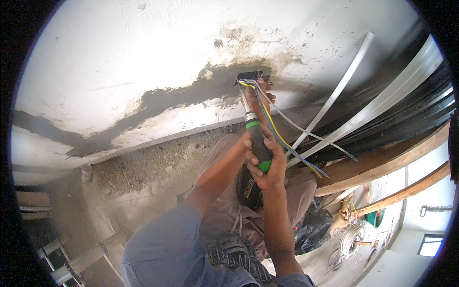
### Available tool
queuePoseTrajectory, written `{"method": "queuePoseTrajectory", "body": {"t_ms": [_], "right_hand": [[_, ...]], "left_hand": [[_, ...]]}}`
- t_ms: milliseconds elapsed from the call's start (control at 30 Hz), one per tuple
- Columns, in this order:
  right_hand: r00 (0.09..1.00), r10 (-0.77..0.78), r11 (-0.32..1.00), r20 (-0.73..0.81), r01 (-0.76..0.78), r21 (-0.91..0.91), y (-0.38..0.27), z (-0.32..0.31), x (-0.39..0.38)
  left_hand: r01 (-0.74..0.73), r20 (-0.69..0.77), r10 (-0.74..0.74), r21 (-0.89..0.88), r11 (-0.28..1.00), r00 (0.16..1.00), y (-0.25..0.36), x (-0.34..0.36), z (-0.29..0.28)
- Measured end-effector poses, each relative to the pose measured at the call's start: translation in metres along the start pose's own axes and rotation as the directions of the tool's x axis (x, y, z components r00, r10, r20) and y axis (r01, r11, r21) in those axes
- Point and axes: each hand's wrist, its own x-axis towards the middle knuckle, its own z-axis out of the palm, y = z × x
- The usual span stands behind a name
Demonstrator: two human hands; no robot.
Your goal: The person tightens screws on an electrical box in a wall using a screwdriver. The person then wipes a wire with a cloth, removes a new electrical outlet from its packaging, and positions it near the wall box.
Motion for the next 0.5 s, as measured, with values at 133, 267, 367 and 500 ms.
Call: {"method": "queuePoseTrajectory", "body": {"t_ms": [133, 267, 367, 500], "right_hand": [[1.000, -0.019, 1.000, 0.009, 0.019, 0.022, 0.004, -0.002, 0.000], [1.000, -0.020, 0.999, 0.019, 0.020, 0.033, 0.005, -0.002, 0.000], [0.999, -0.020, 0.999, -0.025, 0.021, 0.027, 0.007, -0.010, 0.000], [0.989, -0.094, 0.954, -0.111, 0.057, -0.293, 0.001, -0.012, -0.004]], "left_hand": [[0.019, 0.005, -0.019, -0.051, 0.999, 1.000, -0.003, -0.002, 0.000], [-0.008, -0.075, 0.024, 0.214, 0.977, 0.997, -0.001, -0.001, 0.006], [0.037, -0.026, -0.035, 0.103, 0.994, 0.999, 0.000, -0.008, 0.006], [-0.015, -0.017, 0.019, 0.167, 0.986, 1.000, -0.004, -0.006, 0.003]]}}
